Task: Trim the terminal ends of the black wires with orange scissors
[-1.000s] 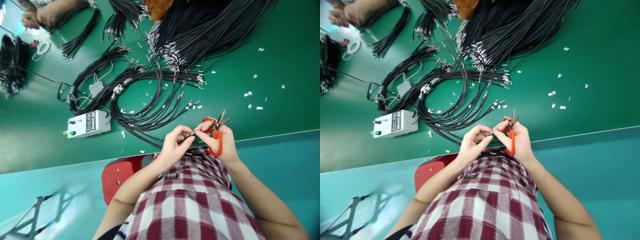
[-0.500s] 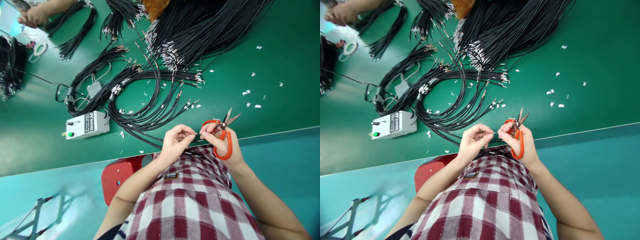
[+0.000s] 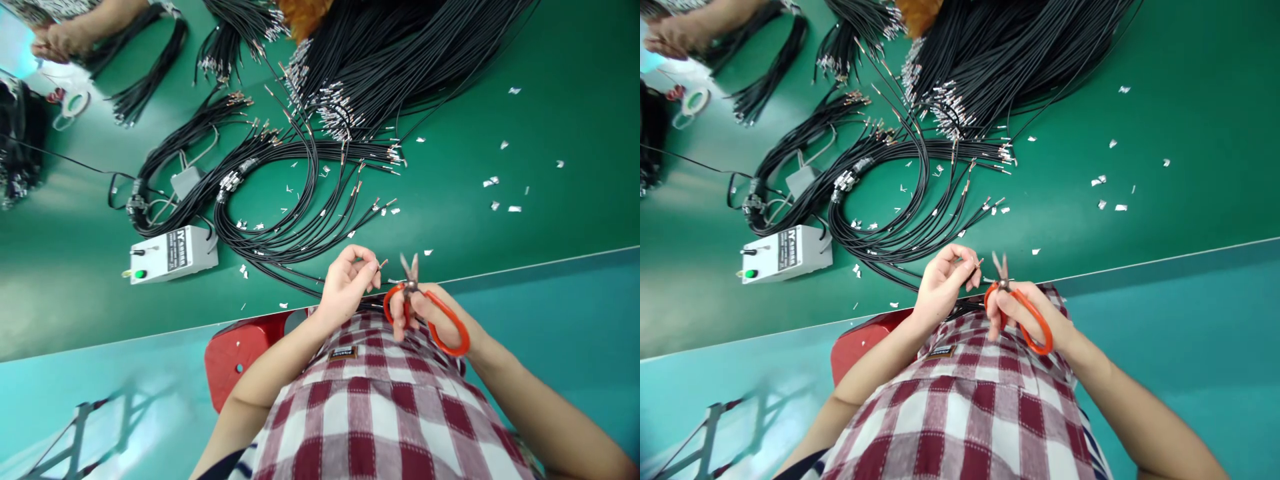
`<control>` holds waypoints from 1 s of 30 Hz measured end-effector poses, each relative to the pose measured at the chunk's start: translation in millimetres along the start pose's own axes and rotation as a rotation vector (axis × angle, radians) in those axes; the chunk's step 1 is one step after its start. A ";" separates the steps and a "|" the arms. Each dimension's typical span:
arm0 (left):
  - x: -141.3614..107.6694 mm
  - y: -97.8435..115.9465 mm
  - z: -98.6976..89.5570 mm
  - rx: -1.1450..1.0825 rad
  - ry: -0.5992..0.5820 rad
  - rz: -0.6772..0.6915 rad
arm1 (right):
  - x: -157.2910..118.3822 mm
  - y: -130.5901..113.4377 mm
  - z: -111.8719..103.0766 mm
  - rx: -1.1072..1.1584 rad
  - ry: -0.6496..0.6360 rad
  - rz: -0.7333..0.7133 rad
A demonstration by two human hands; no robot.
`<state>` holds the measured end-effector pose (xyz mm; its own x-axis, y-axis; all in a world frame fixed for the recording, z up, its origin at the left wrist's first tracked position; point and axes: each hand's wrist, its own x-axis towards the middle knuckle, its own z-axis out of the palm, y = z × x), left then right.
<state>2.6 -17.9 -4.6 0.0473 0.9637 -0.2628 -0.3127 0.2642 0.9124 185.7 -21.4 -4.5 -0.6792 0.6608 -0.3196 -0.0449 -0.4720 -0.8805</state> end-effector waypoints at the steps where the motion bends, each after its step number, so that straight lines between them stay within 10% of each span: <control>1: 0.3 -0.6 -0.2 -0.012 -0.004 0.002 | -0.8 1.0 2.2 0.005 -0.047 0.036; 8: 1.2 -1.6 -1.5 -0.032 -0.013 0.011 | 0.8 5.5 14.3 0.060 -0.048 0.245; 30: -11.1 -15.1 4.5 0.271 0.082 0.235 | 8.5 7.8 32.9 0.361 0.043 0.193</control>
<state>11.1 -32.3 -14.0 -0.0760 0.9958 -0.0501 -0.0427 0.0470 0.9980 155.5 -38.7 -2.6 -0.6698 0.5597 -0.4880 -0.1789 -0.7594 -0.6255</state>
